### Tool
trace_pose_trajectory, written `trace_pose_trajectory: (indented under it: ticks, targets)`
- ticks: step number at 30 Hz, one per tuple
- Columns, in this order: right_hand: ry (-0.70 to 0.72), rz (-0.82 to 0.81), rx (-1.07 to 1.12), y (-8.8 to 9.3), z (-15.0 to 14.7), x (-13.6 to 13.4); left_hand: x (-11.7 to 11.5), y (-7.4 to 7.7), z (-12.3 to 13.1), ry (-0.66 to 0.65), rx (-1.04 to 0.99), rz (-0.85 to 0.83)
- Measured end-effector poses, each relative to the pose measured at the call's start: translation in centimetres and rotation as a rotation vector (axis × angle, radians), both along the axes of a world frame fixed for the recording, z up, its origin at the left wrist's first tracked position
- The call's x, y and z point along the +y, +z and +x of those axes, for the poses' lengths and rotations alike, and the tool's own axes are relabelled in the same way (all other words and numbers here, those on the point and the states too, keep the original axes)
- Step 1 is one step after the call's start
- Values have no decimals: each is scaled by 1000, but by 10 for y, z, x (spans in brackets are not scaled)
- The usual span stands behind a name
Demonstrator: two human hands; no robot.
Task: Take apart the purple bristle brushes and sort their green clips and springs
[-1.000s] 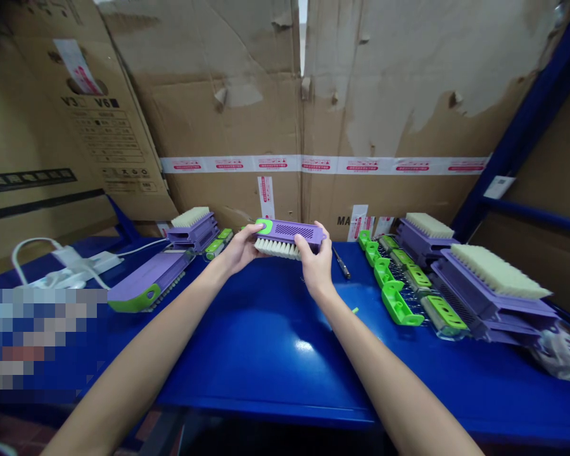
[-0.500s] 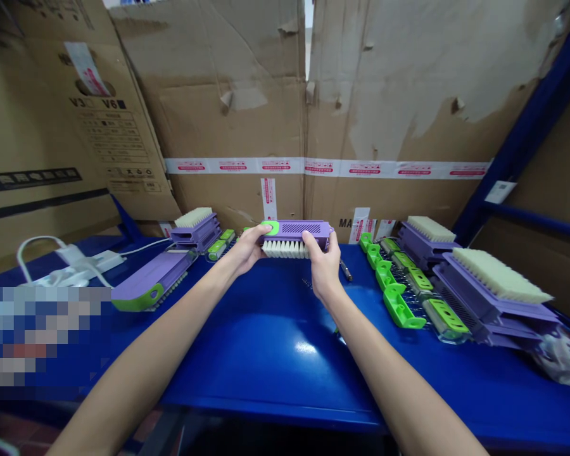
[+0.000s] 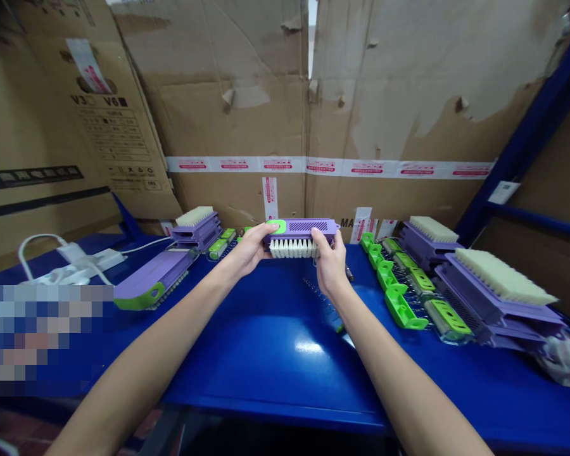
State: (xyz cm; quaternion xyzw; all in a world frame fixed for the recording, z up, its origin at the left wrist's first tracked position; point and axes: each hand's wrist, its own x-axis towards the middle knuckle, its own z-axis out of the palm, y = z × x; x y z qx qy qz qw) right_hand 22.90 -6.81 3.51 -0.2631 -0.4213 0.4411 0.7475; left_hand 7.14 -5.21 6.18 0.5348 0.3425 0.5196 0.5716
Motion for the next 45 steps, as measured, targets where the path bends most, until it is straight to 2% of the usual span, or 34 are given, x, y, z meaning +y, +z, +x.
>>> trace_pose_trajectory:
  ticks: [3,10,17,25,32,36,41,45]
  targets:
    - [19,-28,36,1,-1,-1,-2,0,3,51,15,19]
    - [96,-225,111,2,-5,-5,-4,-4,9,139,35,31]
    - [65,-341,116,4,1,1,-6,-8,14,157,28,30]
    - [59,-350,57,5,6,5,0,-17,11,88,12,52]
    - [-65,-140,14,7,2,3,1,-6,-6,-176,63,16]
    - [-98,-131,79,7,-9,11,7,-12,-14,-267,193,-9]
    - [-48,-235,44,8,-17,25,15,-27,-9,-242,276,88]
    - [-7,-247,38,11,-24,31,12,-27,-5,-160,261,124]
